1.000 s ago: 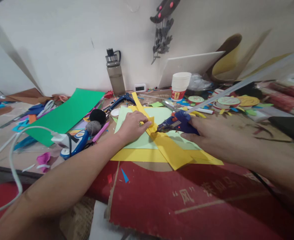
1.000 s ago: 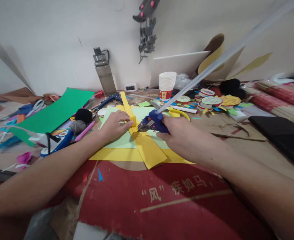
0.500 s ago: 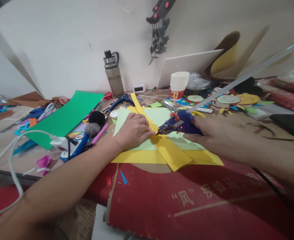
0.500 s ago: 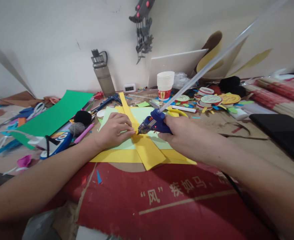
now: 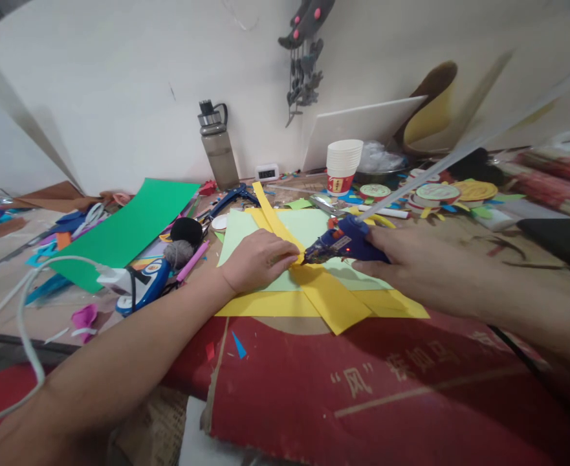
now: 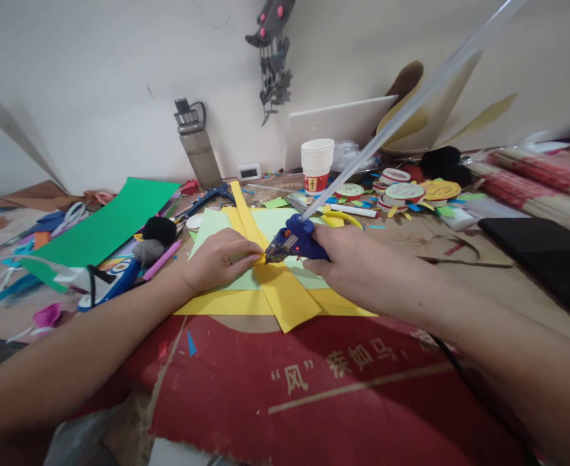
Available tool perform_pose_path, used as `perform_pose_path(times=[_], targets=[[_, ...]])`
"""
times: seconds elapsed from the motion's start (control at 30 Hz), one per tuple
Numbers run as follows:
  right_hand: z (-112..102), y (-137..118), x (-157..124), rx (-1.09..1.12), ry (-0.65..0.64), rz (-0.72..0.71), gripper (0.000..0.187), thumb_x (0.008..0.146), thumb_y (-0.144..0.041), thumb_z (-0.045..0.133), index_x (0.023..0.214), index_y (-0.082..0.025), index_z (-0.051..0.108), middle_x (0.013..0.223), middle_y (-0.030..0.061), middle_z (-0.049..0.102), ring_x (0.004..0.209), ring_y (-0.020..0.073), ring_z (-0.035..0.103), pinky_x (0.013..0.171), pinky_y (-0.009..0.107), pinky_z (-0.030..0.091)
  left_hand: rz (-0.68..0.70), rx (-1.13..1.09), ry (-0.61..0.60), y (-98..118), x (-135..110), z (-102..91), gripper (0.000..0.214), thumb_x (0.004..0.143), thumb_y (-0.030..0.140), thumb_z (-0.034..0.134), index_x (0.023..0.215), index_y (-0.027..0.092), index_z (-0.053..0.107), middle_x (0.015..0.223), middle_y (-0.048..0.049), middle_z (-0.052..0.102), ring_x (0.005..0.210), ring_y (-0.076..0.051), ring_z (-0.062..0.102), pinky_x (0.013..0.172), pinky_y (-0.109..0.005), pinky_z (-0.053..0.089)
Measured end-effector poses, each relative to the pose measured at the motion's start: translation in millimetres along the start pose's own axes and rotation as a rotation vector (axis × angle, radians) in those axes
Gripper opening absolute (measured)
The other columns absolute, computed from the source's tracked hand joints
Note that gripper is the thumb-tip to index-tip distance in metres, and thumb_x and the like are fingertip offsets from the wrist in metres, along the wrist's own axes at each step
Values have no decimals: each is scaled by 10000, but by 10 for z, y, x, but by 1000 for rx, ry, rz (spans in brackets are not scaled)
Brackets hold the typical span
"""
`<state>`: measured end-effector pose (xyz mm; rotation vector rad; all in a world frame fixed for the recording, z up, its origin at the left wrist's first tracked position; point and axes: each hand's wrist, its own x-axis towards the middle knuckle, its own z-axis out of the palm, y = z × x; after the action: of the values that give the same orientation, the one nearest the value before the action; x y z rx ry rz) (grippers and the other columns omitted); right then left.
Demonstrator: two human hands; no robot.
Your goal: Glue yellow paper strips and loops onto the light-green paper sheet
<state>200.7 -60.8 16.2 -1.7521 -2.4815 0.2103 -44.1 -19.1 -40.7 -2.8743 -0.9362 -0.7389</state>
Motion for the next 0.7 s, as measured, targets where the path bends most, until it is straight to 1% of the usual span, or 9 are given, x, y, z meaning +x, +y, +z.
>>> perform_pose_path(times=[0.17, 0.27, 0.47, 0.6, 0.7], targets=[[61, -32, -4, 35, 40, -30, 155, 853, -287, 464, 771, -182, 544, 629, 36, 549, 532, 148, 477, 479, 238, 279, -145, -40, 15, -7, 7, -3, 184, 861, 310, 547, 827, 205, 695, 817, -14, 727, 778, -154, 652, 735, -291, 454], [87, -34, 4, 42, 42, -40, 140, 847, -279, 467, 776, -184, 541, 612, 24, 541, 515, 141, 465, 480, 232, 288, -187, -84, 4, -18, 17, -12, 187, 854, 322, 557, 813, 205, 697, 811, -12, 727, 774, -151, 654, 722, -281, 453], [63, -18, -4, -9, 50, -40, 155, 847, -294, 476, 743, -195, 534, 628, 32, 550, 520, 146, 469, 474, 244, 273, -207, -130, -33, -24, 23, -10, 190, 853, 331, 562, 811, 215, 707, 816, -15, 726, 788, -150, 653, 755, -290, 458], [41, -10, -8, -31, 44, -46, 160, 846, -309, 483, 743, -200, 541, 625, 32, 548, 537, 161, 495, 478, 252, 271, -161, -170, -59, -18, 31, -8, 186, 852, 311, 565, 797, 207, 709, 814, -26, 716, 790, -147, 644, 750, -288, 467], [28, -1, -7, -29, 34, -56, 138, 846, -288, 481, 752, -205, 539, 630, 34, 555, 561, 172, 519, 487, 256, 277, -156, -201, -56, -10, 40, -10, 191, 854, 305, 563, 781, 203, 707, 807, -29, 709, 778, -145, 639, 738, -290, 473]])
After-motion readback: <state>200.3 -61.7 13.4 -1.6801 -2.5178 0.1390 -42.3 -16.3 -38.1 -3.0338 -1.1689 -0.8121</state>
